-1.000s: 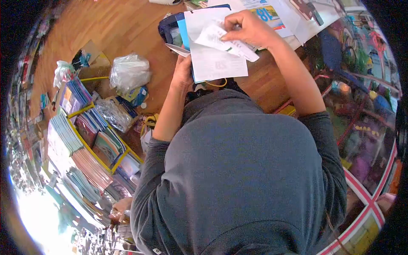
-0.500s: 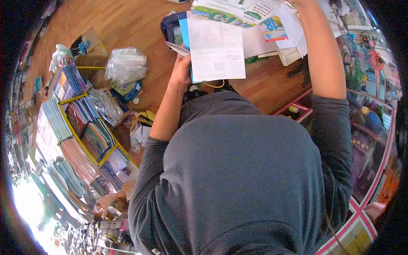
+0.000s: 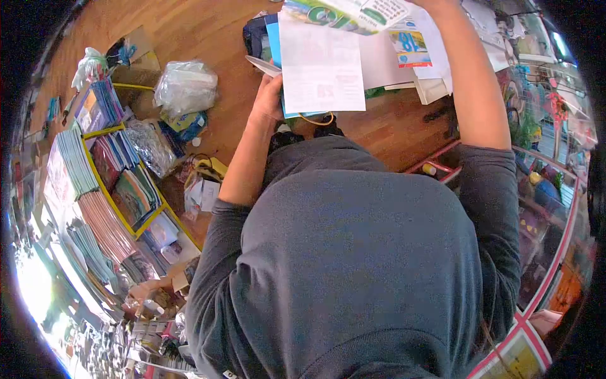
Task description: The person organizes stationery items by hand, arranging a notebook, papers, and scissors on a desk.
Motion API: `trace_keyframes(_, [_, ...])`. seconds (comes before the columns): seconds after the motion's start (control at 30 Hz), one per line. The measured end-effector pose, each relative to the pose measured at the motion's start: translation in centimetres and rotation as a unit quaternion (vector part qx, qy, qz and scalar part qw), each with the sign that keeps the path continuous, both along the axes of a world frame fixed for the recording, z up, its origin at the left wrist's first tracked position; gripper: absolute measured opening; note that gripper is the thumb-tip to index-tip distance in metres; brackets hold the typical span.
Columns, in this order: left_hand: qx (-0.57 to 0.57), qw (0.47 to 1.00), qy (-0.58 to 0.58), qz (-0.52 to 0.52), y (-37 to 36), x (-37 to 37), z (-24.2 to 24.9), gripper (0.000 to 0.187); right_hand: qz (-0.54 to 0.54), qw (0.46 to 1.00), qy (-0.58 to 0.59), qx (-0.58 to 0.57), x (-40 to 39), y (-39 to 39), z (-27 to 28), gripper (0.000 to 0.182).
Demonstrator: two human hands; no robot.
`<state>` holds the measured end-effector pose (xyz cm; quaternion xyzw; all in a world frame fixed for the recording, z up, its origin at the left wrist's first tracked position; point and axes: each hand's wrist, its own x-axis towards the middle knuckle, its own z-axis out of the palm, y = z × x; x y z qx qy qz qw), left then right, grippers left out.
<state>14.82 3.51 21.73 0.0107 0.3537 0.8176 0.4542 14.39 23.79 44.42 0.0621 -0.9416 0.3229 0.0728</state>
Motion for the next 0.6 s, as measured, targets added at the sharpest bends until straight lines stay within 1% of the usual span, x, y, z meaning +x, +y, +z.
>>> trace_keyframes(0.07, [-0.014,0.999,-0.035,-0.005,-0.2,0.0,-0.7,0.052,0.082,0.992,0.077,0.053,0.4,-1.7,-1.1,0.013])
trace_keyframes(0.1, [-0.006,0.999,-0.044,-0.008,-0.2,0.1,-0.2,0.049,0.113,0.974,0.068,0.186,1.9,-2.5,-1.0,0.013])
trace_keyframes(0.17, [0.009,0.999,-0.036,0.005,-0.2,0.0,0.2,0.047,0.191,0.934,0.073,0.294,3.6,-4.1,-4.8,0.016])
trace_keyframes(0.2, [0.023,0.999,-0.026,0.010,-0.2,0.0,0.2,0.046,0.198,0.933,0.074,0.293,4.5,-4.8,-6.5,0.016])
trace_keyframes(0.27, [0.005,0.999,-0.031,0.024,-0.2,-0.4,-0.3,0.043,0.204,0.935,-0.016,0.288,5.8,-6.1,-9.0,0.016])
trace_keyframes(0.3, [0.005,0.999,-0.036,0.023,-0.3,-0.6,-0.3,0.041,0.210,0.935,-0.016,0.287,6.3,-6.7,-9.4,0.016])
trace_keyframes(0.37, [0.012,0.999,-0.032,0.014,-0.6,-1.1,-0.6,0.035,0.193,0.949,-0.004,0.249,7.1,-8.0,-9.9,0.011])
trace_keyframes(0.4, [0.009,0.999,-0.033,0.015,-0.8,-1.2,-0.7,0.035,0.195,0.949,-0.004,0.247,7.3,-8.5,-10.0,0.011])
trace_keyframes(0.47, [-0.001,0.999,-0.041,0.017,-0.8,-1.4,-0.4,0.033,0.154,0.950,0.031,0.269,7.6,-9.1,-10.1,0.010])
trace_keyframes(0.6, [0.009,0.999,-0.037,0.028,-0.8,-1.4,-1.0,0.032,0.144,0.949,-0.002,0.282,7.4,-8.5,-11.3,0.012])
